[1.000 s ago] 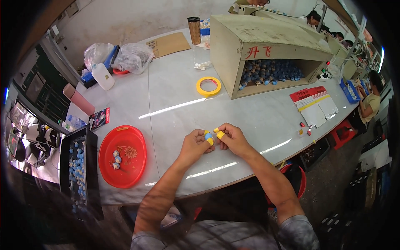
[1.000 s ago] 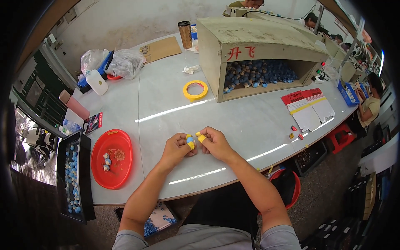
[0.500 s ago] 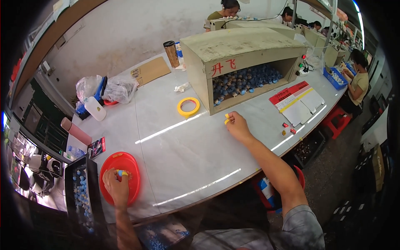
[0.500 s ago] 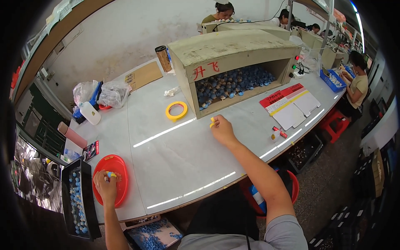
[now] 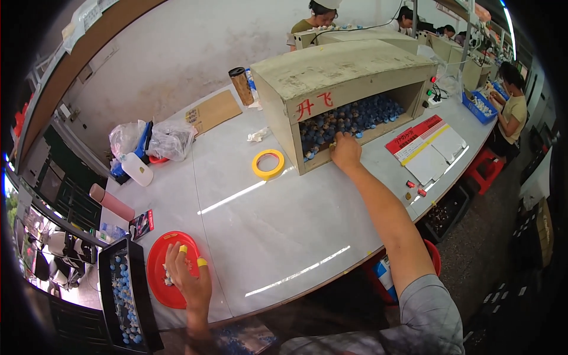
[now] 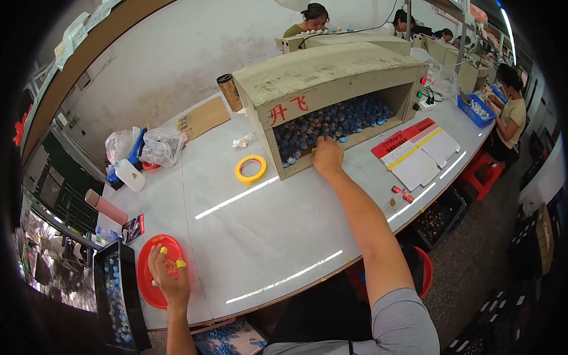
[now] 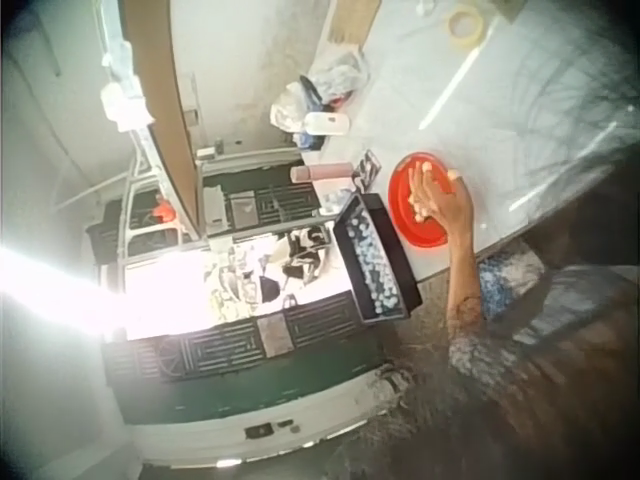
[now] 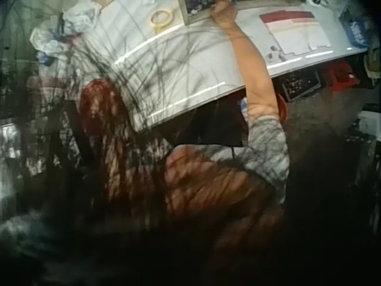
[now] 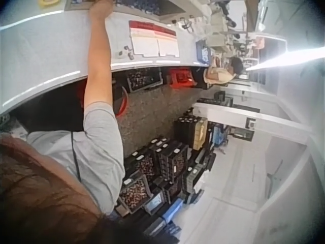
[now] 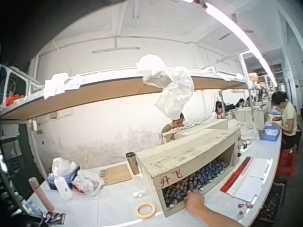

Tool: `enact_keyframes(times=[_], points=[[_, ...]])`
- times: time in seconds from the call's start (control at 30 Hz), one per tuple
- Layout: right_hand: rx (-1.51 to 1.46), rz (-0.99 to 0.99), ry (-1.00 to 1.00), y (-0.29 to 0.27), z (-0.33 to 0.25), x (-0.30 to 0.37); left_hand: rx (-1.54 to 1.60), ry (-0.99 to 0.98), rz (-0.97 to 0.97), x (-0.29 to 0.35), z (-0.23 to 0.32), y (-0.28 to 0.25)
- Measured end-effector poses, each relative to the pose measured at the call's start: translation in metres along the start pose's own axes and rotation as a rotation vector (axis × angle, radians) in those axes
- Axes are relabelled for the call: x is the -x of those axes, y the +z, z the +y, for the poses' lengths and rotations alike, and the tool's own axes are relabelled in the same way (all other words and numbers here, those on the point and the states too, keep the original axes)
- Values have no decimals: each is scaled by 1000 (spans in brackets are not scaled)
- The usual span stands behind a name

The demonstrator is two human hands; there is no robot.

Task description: The person assembles small blue and yellow toy parts by hand, applying glue with a glue bottle.

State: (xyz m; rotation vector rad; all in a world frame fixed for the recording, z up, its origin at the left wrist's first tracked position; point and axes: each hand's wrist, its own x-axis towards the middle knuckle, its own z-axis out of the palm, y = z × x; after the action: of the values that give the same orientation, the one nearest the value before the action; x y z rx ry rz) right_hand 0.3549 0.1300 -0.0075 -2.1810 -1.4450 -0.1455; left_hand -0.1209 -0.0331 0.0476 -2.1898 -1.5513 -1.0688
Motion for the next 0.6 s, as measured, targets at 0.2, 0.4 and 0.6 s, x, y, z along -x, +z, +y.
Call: enact_keyframes(times=[0.2, 0.4, 0.6], points=[[-563, -42, -40, -13, -43, 93, 955, -418, -457, -9, 59, 51], [-596, -79, -587, -50, -87, 229, 1458, -872, -1065, -8, 97, 114], [-608, -71, -629, -63, -85, 243, 1493, -846, -1113, -4, 100, 118]])
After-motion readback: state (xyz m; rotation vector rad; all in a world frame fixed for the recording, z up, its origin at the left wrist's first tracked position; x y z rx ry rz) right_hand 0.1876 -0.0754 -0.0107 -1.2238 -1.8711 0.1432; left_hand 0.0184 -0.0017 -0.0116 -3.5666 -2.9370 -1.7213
